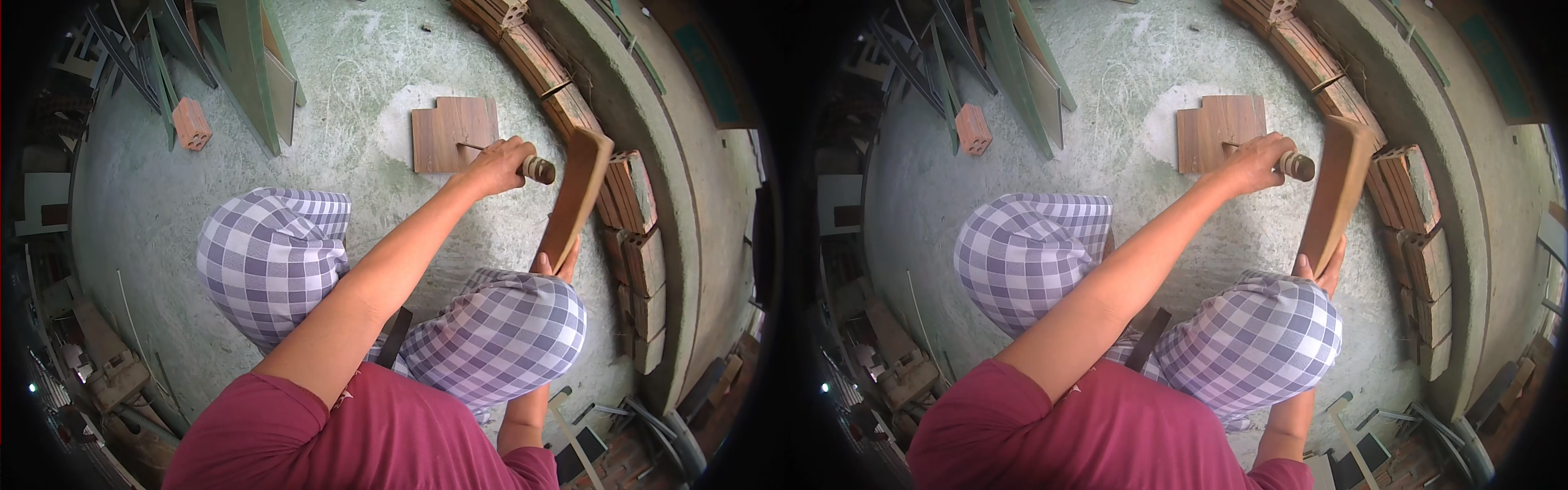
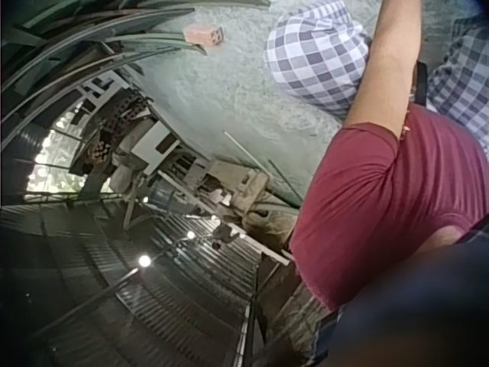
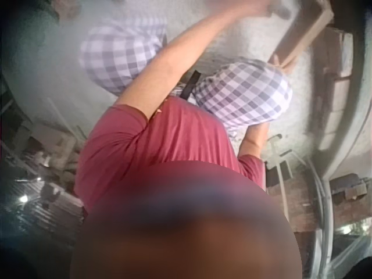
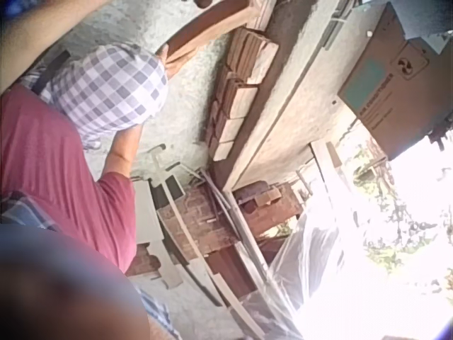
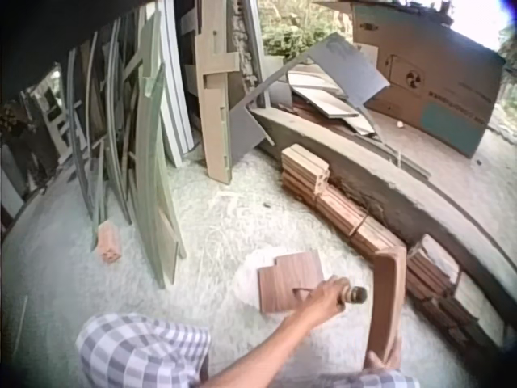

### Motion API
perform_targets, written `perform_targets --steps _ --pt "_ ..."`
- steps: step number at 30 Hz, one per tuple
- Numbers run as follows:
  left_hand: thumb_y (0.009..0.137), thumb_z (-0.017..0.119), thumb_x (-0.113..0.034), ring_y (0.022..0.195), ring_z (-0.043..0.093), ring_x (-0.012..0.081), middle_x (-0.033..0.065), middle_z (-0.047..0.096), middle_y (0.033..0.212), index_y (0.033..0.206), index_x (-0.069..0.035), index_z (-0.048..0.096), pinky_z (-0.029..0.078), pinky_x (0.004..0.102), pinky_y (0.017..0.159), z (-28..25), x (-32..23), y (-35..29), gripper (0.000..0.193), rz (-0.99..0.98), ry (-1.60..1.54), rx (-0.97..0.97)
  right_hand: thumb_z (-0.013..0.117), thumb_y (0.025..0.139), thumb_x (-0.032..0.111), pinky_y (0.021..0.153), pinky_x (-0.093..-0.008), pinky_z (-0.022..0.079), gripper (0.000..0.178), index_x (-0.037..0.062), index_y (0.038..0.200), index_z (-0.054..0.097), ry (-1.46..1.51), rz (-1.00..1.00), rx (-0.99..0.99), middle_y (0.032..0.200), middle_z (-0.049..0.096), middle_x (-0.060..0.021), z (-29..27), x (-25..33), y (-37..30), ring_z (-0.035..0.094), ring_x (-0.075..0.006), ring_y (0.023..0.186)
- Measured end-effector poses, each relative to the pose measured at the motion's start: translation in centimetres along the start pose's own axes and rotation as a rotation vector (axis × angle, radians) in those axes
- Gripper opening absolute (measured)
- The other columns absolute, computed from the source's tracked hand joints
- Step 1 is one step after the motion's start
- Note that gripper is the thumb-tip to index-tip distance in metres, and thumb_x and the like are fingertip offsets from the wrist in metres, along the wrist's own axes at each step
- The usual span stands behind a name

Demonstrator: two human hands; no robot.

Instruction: The recorder uses a chisel and a wooden mallet to carve a circular indent into a piece of wood.

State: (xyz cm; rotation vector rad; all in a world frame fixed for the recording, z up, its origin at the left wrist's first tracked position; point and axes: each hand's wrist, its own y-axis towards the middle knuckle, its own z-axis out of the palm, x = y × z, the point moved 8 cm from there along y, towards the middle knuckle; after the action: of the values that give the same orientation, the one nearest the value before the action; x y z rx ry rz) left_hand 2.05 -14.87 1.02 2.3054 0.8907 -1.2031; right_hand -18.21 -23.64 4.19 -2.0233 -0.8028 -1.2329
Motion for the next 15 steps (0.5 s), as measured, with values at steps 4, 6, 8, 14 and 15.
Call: perform_targets --steps 4,6,8,14,15 --pt "0.069 0.065 -0.006 0.11 0.052 0.0282 0.0073 0.056 0.107 0.105 -0.013 0.053 0.043 0.0401 0.094 0.8 0.1 -0.8 0.04 -0.034 0.06 0.022 0.063 0.082 0.021 0.093 -0.0362 0.04 0.074 0.0126 0.145 0.024 0.03 -0.092 -0.081 0.126 0.048 -0.0173 -1.8 0.0 0.4 0.05 -0.0263 0.111" --pt "0.071 0.066 -0.009 0.108 0.053 0.0277 0.0072 0.055 0.106 0.103 -0.013 0.052 0.044 0.0409 0.093 0.1 0.7 -0.3 0.035 -0.056 0.018 0.025 0.063 0.082 0.021 0.093 -0.0362 0.04 0.074 0.0126 0.145 0.024 0.037 -0.078 -0.09 0.126 0.048 -0.0173 -2.0 -0.2 0.1 0.05 -0.0263 0.111" --pt "0.076 0.065 -0.015 0.105 0.054 0.0254 0.0065 0.056 0.105 0.1 -0.014 0.05 0.046 0.0408 0.092 -1.0 0.9 1.0 0.028 -0.162 -0.134 -0.002 0.063 0.082 0.021 0.093 -0.0362 0.04 0.075 0.0125 0.145 0.024 0.02 -0.057 -0.13 0.126 0.047 -0.0173 -3.0 -0.3 0.2 0.05 -0.0263 0.111" --pt "0.07 0.063 -0.014 0.085 0.057 0.0188 0.0064 0.058 0.091 0.101 -0.009 0.05 0.047 0.0337 0.078 -14.7 7.7 -0.2 0.034 -0.298 -0.38 -0.55 0.063 0.082 0.023 0.093 -0.0361 0.04 0.075 0.0123 0.145 0.024 0.044 -0.007 -0.13 0.127 0.047 -0.0174 -2.4 -1.2 -0.6 0.05 -0.0264 0.112" --pt "0.069 0.063 -0.016 0.081 0.057 0.0198 0.0071 0.06 0.087 0.097 -0.007 0.052 0.046 0.0327 0.077 -16.2 8.7 -0.8 0.032 -0.268 -0.426 -0.629 0.063 0.082 0.023 0.093 -0.0361 0.04 0.075 0.0123 0.145 0.024 0.046 0.003 -0.134 0.127 0.047 -0.0174 -2.5 -1.4 -0.8 0.05 -0.0264 0.112"
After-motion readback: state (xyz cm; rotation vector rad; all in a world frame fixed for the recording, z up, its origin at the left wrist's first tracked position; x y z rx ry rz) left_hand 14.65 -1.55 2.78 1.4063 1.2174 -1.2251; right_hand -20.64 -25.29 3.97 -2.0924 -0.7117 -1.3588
